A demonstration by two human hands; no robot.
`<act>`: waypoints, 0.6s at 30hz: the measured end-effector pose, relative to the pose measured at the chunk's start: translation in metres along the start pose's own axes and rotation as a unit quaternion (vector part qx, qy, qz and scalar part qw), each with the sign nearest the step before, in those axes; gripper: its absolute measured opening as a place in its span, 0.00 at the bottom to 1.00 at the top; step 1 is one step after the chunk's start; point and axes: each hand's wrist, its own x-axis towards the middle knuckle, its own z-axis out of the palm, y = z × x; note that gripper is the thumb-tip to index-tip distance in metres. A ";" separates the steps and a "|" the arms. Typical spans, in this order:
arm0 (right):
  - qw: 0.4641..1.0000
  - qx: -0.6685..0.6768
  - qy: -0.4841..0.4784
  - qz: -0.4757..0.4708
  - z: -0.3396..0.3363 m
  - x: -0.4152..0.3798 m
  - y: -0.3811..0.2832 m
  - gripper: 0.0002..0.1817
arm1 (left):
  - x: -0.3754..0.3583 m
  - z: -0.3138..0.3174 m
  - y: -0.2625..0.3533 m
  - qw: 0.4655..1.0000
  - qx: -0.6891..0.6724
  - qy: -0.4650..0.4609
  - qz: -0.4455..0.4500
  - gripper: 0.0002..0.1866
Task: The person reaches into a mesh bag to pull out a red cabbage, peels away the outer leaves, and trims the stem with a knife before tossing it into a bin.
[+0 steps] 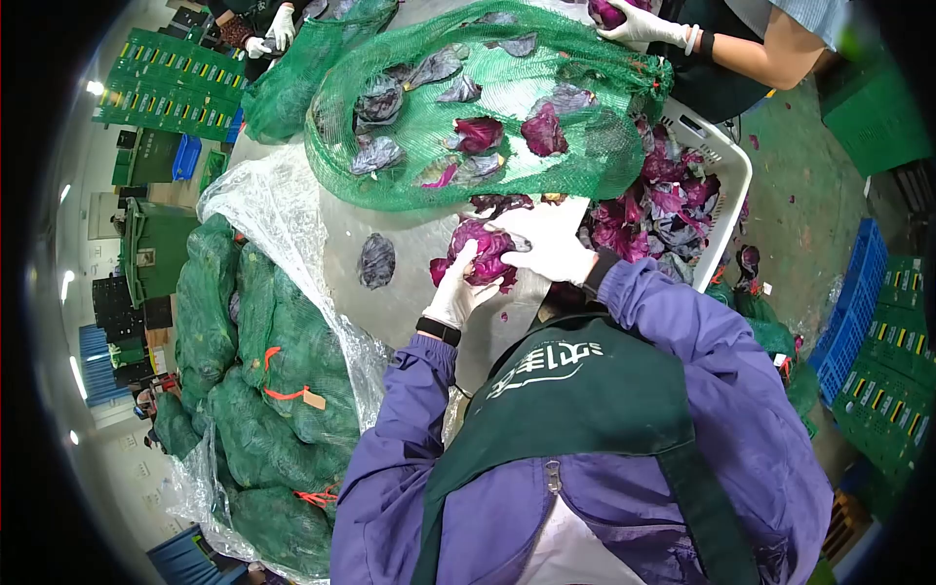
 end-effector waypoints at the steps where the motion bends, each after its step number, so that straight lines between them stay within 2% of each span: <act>1: 1.000 0.000 0.000 0.000 0.003 0.002 -0.001 0.23 | -0.001 0.001 0.001 1.000 0.020 0.009 0.003 0.31; 3: 0.989 -0.117 -0.077 0.040 0.008 0.006 -0.003 0.22 | -0.004 0.003 0.002 0.999 0.032 0.028 0.009 0.29; 5: 0.991 -0.091 -0.091 0.031 0.002 0.006 0.003 0.20 | -0.004 0.000 0.003 1.000 -0.007 0.014 0.011 0.29; 7: 0.997 0.052 -0.040 0.038 -0.003 -0.003 0.021 0.17 | 0.001 -0.011 0.002 1.000 -0.022 0.007 0.007 0.32; 9: 0.955 0.177 -0.001 0.238 -0.004 -0.021 0.068 0.14 | 0.000 -0.012 0.003 0.998 -0.065 -0.004 0.007 0.35; 11: 0.956 -0.041 0.042 0.286 -0.021 -0.028 0.082 0.16 | 0.001 -0.013 0.005 0.997 -0.081 -0.017 0.009 0.35; 12: 0.965 0.013 0.173 0.195 -0.013 -0.031 0.075 0.18 | 0.001 -0.013 0.004 0.995 -0.097 -0.028 0.009 0.35; 13: 0.965 0.013 0.172 0.199 -0.008 -0.034 0.071 0.18 | 0.000 -0.014 0.001 0.993 -0.112 -0.038 0.007 0.36; 15: 0.980 0.105 0.060 0.156 -0.023 -0.012 0.020 0.18 | 0.002 -0.010 -0.001 0.993 -0.107 -0.050 -0.001 0.35; 17: 0.993 0.099 0.026 0.066 -0.006 -0.001 0.005 0.18 | 0.003 -0.005 -0.002 0.992 -0.100 -0.072 -0.006 0.35; 18: 0.998 -0.005 0.053 0.022 0.001 0.000 -0.002 0.18 | 0.005 -0.004 -0.005 0.991 -0.105 -0.083 -0.002 0.35</act>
